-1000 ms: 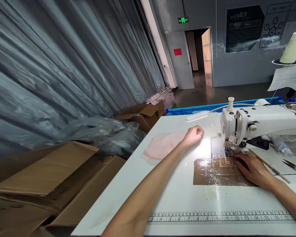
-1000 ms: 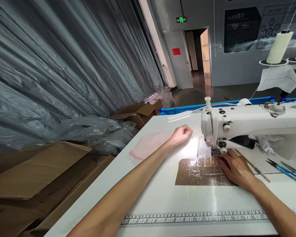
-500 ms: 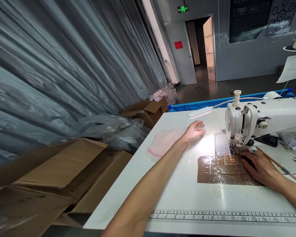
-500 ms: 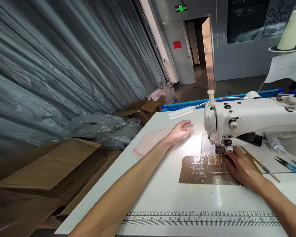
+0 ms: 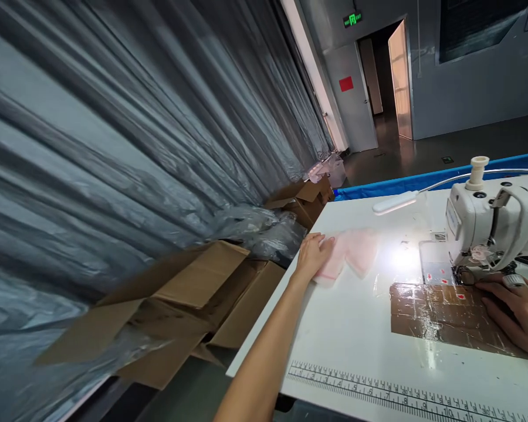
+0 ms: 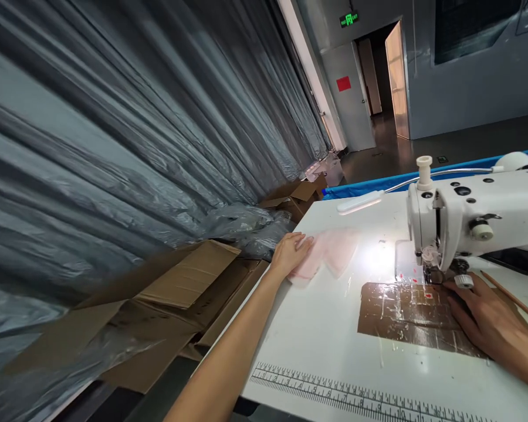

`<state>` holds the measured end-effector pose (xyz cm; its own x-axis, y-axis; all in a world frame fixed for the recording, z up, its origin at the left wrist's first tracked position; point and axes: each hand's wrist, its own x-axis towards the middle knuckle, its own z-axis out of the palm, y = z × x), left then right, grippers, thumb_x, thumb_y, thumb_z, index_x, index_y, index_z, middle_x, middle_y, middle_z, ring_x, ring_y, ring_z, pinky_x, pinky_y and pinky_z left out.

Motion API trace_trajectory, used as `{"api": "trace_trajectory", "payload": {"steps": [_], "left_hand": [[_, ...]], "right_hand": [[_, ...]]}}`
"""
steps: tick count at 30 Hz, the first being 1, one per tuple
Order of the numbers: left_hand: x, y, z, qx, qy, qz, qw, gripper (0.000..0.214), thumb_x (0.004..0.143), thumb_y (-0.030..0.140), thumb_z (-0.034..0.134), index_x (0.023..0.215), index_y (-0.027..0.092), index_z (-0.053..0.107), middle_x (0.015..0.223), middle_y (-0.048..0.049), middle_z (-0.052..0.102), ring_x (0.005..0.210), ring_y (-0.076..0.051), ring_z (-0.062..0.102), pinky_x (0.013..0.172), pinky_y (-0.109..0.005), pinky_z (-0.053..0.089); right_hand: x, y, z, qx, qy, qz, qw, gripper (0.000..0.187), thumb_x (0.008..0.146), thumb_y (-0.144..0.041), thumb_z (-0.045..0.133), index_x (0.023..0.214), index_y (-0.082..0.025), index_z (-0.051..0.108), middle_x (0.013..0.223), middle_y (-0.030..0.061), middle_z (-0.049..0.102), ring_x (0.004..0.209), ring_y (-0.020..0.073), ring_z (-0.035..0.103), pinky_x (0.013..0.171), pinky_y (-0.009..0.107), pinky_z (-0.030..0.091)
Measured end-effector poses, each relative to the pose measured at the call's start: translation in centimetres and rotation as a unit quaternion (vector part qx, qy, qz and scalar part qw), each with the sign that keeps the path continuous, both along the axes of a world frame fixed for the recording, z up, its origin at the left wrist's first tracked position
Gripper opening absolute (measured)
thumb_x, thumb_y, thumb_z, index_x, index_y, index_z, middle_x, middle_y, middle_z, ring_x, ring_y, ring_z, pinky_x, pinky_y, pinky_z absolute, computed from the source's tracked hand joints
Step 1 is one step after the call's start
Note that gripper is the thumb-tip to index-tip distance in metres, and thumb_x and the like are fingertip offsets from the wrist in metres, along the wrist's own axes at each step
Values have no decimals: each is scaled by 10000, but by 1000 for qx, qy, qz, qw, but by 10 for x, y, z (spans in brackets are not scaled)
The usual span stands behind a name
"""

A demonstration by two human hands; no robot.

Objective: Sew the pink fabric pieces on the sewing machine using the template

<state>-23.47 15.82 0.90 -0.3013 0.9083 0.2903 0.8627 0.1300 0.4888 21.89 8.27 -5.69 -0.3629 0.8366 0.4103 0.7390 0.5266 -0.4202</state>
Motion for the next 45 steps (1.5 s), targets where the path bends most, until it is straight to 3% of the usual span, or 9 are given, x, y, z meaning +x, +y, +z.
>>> {"api": "trace_trajectory", "payload": {"steps": [10,15,18,21,24,26,31,37,45], "left_hand": [[-8,-9,-18,30,88,24,995,235,869,291,570,963,200,765,1241,-128,660,1109,-317,635,1029,-509,450],[24,-25,-2,56,151,-129,979,259,925,258,491,986,226,741,1199,-121,675,1014,-256,653,963,-426,489],[62,-38,1,48,177,-253,950,239,925,264,506,987,260,737,958,-78,733,815,-187,670,777,-310,537],[111,-59,-4,56,199,-378,902,240,931,239,506,1024,288,722,799,-32,726,598,-132,611,556,-232,489],[160,-91,-9,185,265,-535,780,245,942,148,486,1076,216,679,696,-21,689,544,-135,594,471,-241,455],[187,-111,-7,236,239,-587,737,208,933,141,521,1095,150,650,697,-33,686,564,-154,618,469,-270,487],[218,-122,14,212,48,-626,749,430,960,349,523,1324,123,495,1013,-134,732,950,-237,702,784,-386,609],[213,-85,18,27,7,-657,753,551,822,164,418,1366,116,490,1229,-150,684,1177,-269,618,1052,-524,467],[189,-79,1,-102,-48,-546,830,464,820,252,556,1278,211,619,776,-3,718,661,-144,628,674,-291,540]], "right_hand": [[3,7,-8,29,-47,-5,998,382,961,-449,429,1143,-260,707,979,135,717,864,325,705,672,456,589],[-2,0,18,9,9,14,1000,384,943,-494,462,1054,-263,748,918,140,714,792,292,704,659,427,598],[-13,-11,37,-124,96,27,987,458,907,-595,484,923,-228,758,859,141,716,786,274,706,679,406,617],[-30,-25,50,-440,204,84,870,613,890,-716,420,909,-186,727,824,134,716,649,227,704,506,323,599],[-42,-33,58,-551,329,92,761,572,889,-689,478,946,-163,698,957,149,720,805,218,726,685,332,630],[-46,-35,61,-575,353,89,733,518,918,-627,478,932,-152,684,954,136,717,842,198,714,738,322,613],[-50,-37,56,-485,289,43,824,252,849,-340,628,1000,-143,666,831,62,689,721,156,642,615,249,538],[-37,-53,68,-424,176,168,872,203,844,-256,538,929,-215,718,735,14,673,614,134,579,533,223,470],[6,-18,82,-506,161,140,836,370,867,-396,600,1141,-158,671,857,61,707,750,166,649,671,270,509]]}}
